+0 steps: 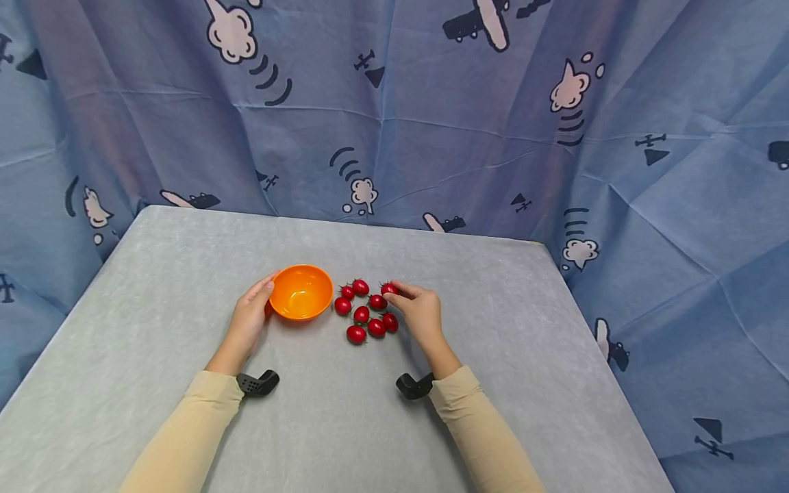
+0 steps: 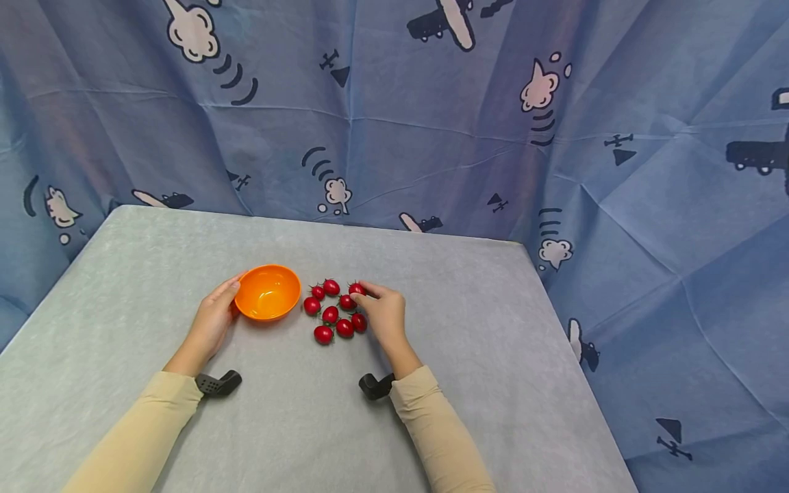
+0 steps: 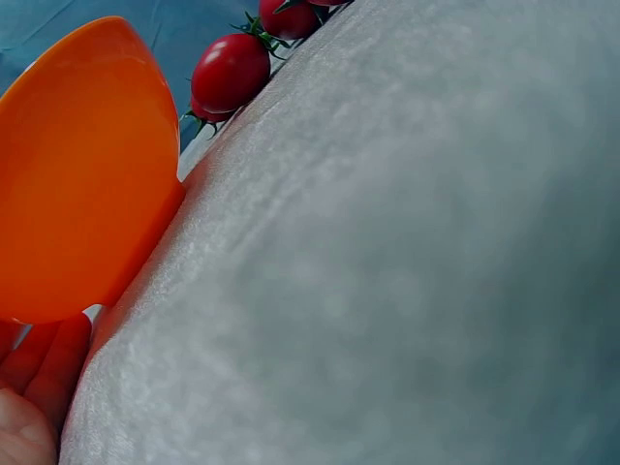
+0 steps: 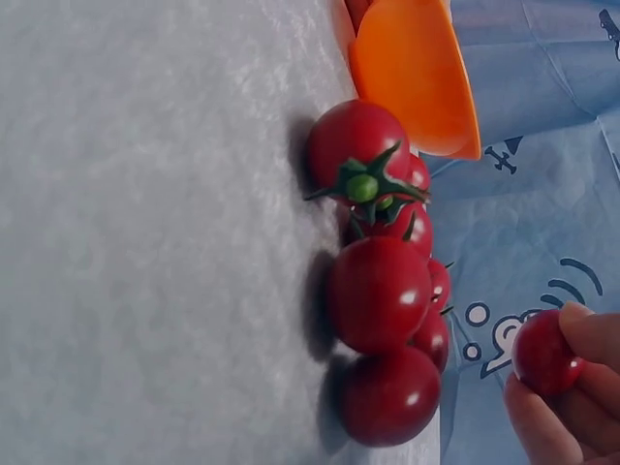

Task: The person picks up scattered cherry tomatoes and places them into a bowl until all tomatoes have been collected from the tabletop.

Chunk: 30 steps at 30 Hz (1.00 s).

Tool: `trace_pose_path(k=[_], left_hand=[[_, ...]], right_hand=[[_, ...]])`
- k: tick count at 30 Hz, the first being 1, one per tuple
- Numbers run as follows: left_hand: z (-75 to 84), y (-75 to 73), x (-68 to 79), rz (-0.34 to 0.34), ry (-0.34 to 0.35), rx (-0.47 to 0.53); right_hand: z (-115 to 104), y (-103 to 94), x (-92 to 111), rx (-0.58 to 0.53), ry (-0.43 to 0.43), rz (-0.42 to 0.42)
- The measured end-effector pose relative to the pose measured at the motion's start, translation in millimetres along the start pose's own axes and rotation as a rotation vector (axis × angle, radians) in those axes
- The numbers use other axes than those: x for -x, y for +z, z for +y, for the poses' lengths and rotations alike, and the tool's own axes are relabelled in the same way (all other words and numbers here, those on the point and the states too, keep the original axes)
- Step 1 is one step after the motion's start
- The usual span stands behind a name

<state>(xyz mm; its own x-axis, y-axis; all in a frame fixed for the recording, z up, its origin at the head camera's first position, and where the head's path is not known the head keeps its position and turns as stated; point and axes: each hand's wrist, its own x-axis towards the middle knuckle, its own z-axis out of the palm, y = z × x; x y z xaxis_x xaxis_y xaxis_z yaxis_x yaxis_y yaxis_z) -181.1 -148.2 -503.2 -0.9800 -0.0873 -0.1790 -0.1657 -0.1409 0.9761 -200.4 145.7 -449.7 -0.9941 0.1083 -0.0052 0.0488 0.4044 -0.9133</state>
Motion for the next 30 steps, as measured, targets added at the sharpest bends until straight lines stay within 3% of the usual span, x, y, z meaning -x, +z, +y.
trace_pose_path(k=[10,19,30], left_hand=[[-0.4,-0.3,-0.4,-0.001,0.003,0.004],[-3.8,-1.7,1.0,-0.003,0.056,-0.005],[-1.7,-0.7,-1.1,-0.006,-0.010,-0.021]], right_hand=[[-7,6.0,0,-0.013,0.015,-0.034],[-14,12.4,0,-0.015,0.015,-0.061],[-24,23.7,-1,-0.009,0.015,-0.079]])
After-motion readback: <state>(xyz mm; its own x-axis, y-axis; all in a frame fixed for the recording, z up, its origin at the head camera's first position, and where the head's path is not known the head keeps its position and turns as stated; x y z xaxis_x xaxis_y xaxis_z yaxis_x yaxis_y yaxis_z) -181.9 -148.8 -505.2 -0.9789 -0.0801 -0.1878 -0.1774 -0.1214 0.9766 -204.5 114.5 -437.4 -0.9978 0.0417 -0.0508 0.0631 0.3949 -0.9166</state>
